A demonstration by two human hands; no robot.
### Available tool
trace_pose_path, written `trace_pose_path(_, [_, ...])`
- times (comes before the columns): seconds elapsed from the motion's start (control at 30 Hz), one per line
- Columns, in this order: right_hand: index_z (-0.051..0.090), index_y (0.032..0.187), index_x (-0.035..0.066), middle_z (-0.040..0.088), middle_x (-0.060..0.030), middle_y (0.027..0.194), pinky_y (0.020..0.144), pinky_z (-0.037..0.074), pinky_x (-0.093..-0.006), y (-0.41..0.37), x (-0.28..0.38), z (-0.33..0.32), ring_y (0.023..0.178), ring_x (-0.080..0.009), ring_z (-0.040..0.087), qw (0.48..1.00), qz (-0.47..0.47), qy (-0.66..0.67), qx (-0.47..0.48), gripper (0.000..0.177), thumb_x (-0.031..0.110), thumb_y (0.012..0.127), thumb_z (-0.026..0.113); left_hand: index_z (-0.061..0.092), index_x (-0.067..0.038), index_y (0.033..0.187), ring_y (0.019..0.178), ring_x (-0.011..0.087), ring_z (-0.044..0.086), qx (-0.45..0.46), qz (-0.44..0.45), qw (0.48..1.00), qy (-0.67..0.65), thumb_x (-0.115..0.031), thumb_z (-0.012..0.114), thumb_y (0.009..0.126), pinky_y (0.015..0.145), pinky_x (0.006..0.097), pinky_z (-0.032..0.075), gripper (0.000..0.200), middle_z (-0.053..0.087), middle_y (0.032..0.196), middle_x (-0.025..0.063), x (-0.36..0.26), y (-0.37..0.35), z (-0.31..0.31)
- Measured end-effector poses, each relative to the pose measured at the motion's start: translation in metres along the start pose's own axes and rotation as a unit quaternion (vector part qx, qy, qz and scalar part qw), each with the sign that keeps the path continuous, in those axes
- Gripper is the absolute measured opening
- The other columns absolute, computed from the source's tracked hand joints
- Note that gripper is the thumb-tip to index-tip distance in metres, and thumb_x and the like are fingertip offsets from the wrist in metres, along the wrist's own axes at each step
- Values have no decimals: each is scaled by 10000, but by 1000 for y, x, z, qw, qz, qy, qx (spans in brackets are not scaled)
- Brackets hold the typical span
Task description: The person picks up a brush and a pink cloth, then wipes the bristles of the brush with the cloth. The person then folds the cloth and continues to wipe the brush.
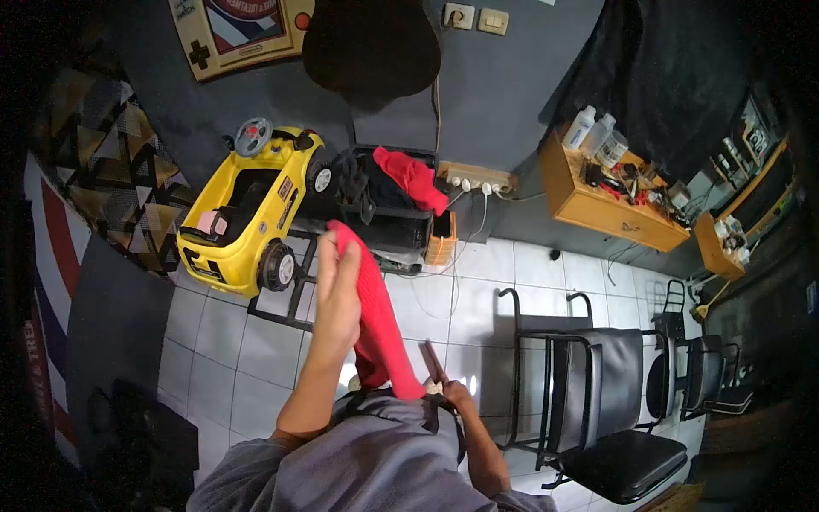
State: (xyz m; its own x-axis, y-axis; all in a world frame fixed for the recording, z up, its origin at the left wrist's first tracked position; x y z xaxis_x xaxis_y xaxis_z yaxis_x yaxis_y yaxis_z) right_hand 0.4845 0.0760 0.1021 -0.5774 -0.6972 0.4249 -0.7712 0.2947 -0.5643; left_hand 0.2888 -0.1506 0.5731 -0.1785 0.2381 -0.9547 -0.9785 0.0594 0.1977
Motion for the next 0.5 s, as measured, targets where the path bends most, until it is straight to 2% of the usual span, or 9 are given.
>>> trace_pose_path(0.03, [614, 777, -27, 590, -160, 627, 580, 480, -386, 1, 5, -11, 608, -268, 603, 992, 12, 124, -11, 747, 651, 886, 318, 408, -26, 1108, 927, 139, 427, 19, -15, 1000, 1, -197, 374, 982, 866, 266, 352, 215, 461, 986, 59, 6, -4, 3])
trace_pose_path(0.1, [436, 645, 117, 379, 23, 510, 346, 256, -256, -55, 101, -84, 389, -97, 348, 911, 11, 413, 17, 587, 638, 897, 334, 438, -103, 1084, 748, 42, 394, -13, -23, 1000, -16, -178, 397, 984, 655, 194, 363, 131, 434, 867, -21, 30, -12, 5])
trace_pose_path(0.17, [392, 710, 109, 306, 37, 524, 379, 204, -229, -114, 184, -150, 409, -74, 257, 754, -56, 642, 126, 560, 626, 910, 310, 422, -73, 1084, 749, 69, 412, 18, 21, 993, 114, -199, 383, 989, 672, 220, 381, 162, 448, 853, 0, 31, -17, 9])
trace_pose_path(0.23, [375, 726, 109, 328, 24, 544, 387, 206, -229, -145, 221, -174, 420, -69, 257, 630, -166, 730, 206, 561, 636, 904, 299, 416, -48, 1079, 761, 90, 432, 60, -27, 995, 74, -183, 380, 985, 689, 238, 388, 169, 466, 862, 28, 28, -24, 18])
trace_pose_path(0.3, [351, 725, 111, 269, 24, 525, 373, 194, -232, -164, 247, -187, 410, -76, 234, 739, -234, 613, 153, 559, 634, 908, 275, 409, -34, 1099, 783, 109, 444, 82, 6, 993, 80, -166, 380, 979, 714, 252, 394, 181, 470, 874, 51, 22, -26, 28])
trace_pose_path(0.33, [363, 722, 103, 311, 35, 553, 403, 200, -224, -173, 260, -191, 444, -59, 254, 772, -218, 577, 152, 544, 596, 930, 263, 410, -25, 1119, 806, 114, 449, 77, 88, 989, 91, -159, 379, 977, 748, 256, 394, 198, 472, 878, 60, 17, -25, 32])
trace_pose_path(0.37, [364, 696, 108, 325, 43, 553, 404, 205, -219, -167, 260, -182, 444, -55, 260, 761, -218, 597, 135, 503, 523, 963, 273, 419, -21, 1127, 834, 122, 456, 76, 66, 989, 112, -170, 383, 979, 777, 260, 391, 214, 479, 887, 58, 14, -23, 31])
trace_pose_path(0.43, [449, 724, 71, 351, -11, 535, 415, 293, -272, -145, 248, -162, 440, -125, 337, 819, -172, 542, 75, 487, 444, 987, 280, 434, -32, 1103, 822, 129, 472, 51, 20, 989, 136, -192, 390, 982, 779, 260, 393, 205, 493, 878, 52, 11, -20, 20])
trace_pose_path(0.5, [516, 820, 32, 433, -92, 548, 468, 366, -348, -103, 223, -124, 483, -221, 444, 916, -254, 309, 40, 479, 414, 988, 281, 436, -41, 1089, 775, 104, 452, 74, 17, 993, 90, -199, 391, 984, 723, 245, 393, 195, 475, 851, 39, 7, -13, 16])
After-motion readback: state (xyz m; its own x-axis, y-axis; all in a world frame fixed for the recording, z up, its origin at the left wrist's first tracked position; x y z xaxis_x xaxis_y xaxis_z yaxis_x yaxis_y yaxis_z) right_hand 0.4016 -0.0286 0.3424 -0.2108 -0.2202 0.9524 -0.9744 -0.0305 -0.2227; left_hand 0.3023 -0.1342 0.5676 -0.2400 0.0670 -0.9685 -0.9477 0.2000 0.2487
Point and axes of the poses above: each hand's wrist, its own y-axis towards the middle knuckle, its own z-axis out of the palm, x = y × z, the point moved 5 cm from there along y, towards the middle knuckle
